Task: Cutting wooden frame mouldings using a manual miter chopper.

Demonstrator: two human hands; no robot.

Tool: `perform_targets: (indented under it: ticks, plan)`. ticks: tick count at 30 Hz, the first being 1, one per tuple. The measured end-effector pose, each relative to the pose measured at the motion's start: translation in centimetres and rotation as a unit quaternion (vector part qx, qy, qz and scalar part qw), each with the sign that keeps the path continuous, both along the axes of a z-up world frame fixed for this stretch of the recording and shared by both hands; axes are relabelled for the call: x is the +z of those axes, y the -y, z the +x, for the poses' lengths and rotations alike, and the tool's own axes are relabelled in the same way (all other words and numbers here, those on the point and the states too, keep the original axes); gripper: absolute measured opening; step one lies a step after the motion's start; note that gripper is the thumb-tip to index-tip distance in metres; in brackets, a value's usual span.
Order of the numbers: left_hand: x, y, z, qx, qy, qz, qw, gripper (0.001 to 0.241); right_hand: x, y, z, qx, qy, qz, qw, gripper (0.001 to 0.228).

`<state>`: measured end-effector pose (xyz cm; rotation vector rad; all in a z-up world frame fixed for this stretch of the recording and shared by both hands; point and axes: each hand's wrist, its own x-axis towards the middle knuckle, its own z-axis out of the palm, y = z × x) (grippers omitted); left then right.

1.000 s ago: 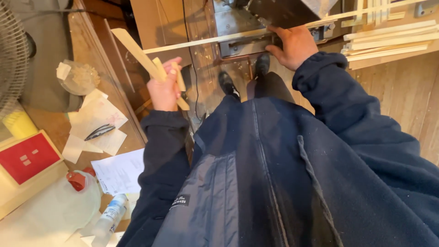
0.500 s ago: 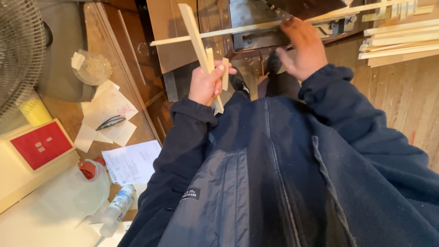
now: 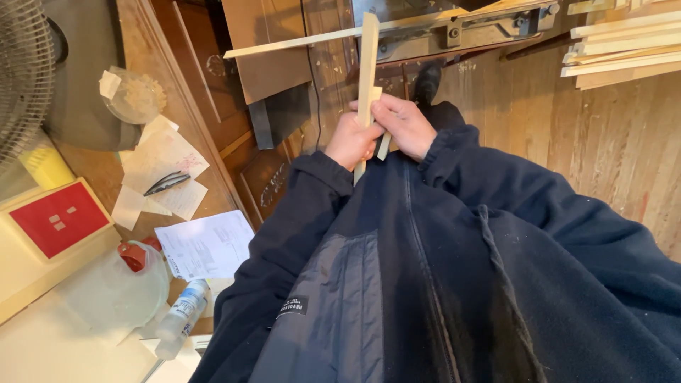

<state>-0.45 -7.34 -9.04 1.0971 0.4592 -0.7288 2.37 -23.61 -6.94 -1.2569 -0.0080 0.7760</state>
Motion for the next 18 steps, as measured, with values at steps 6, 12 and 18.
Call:
perform_targets:
  ticks: [6, 12, 18]
  plan:
    - [-0.1, 1.3, -0.4, 0.030, 0.004, -0.001, 1.000, 0.018, 0.2, -0.8, -0.5, -0.130, -0.124, 0.096, 0.979, 0.046]
    - [2.2, 2.2, 0.1, 0.025, 0.028, 0.060, 0.997, 0.017, 0.0, -0.5, -0.6, -0.159, -0.160, 0.130, 0.966, 0.045]
    - [5.6, 1.4, -0.1, -0.029, 0.065, 0.081, 0.994, 0.017, 1.0, 0.8, 0.2, -0.296, -0.225, 0.124, 0.920, 0.038]
